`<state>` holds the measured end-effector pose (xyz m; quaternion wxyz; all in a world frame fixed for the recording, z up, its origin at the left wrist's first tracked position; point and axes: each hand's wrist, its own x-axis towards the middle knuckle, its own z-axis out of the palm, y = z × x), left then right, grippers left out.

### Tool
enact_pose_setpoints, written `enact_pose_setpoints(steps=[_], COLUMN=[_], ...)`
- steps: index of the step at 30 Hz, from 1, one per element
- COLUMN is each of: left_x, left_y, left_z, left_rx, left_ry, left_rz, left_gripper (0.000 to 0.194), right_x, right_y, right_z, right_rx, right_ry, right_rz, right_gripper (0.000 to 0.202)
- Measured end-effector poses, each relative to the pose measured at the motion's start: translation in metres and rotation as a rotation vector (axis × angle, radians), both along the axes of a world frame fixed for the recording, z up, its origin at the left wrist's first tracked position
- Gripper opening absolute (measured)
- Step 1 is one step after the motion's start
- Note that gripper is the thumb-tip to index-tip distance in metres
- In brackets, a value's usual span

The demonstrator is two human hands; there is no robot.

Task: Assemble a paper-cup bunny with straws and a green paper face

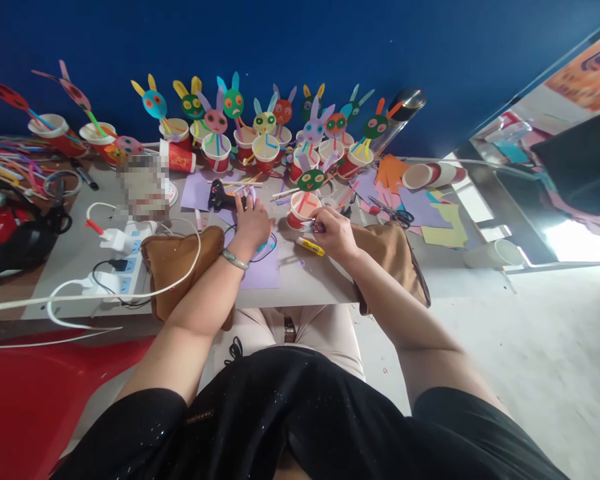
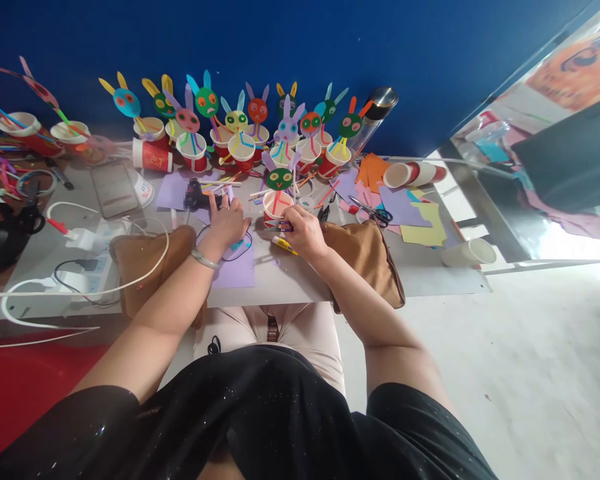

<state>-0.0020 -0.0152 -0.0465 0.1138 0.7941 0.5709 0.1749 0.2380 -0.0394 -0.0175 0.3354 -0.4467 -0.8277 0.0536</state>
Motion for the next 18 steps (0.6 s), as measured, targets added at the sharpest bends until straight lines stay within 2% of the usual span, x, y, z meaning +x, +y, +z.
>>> enact_pose_setpoints(steps=[4,7,13,18], left_x=[0.003,0.006,0.012,0.024], left_y=[-0.006,-0.009,-0.007,0.009], left_z=[0.013,0.019,0.016,0.025], left_rx=[-0.061,-0.072,-0.071,-0.106], left_ry=[0.133,0.169,0.150,0.133], left_rz=[0.021,0.014,-0.015,0.044], left_gripper=[0.058,0.061,0.066,0.071], right_x=[-0.007,-0.004,0.020,0.034], right_y=[0.006,0.009,-0.002,-0.027], right_z=[-0.004,-0.001,0.019,0.038], right_rx=[0.025,0.076,0.143,0.176], right_ry=[0.018,0.067,0.084,0.082], right_rz=[0.009,-0.008,-0.051,-0.099], right_gripper=[0.016,0.016,0.020,0.026])
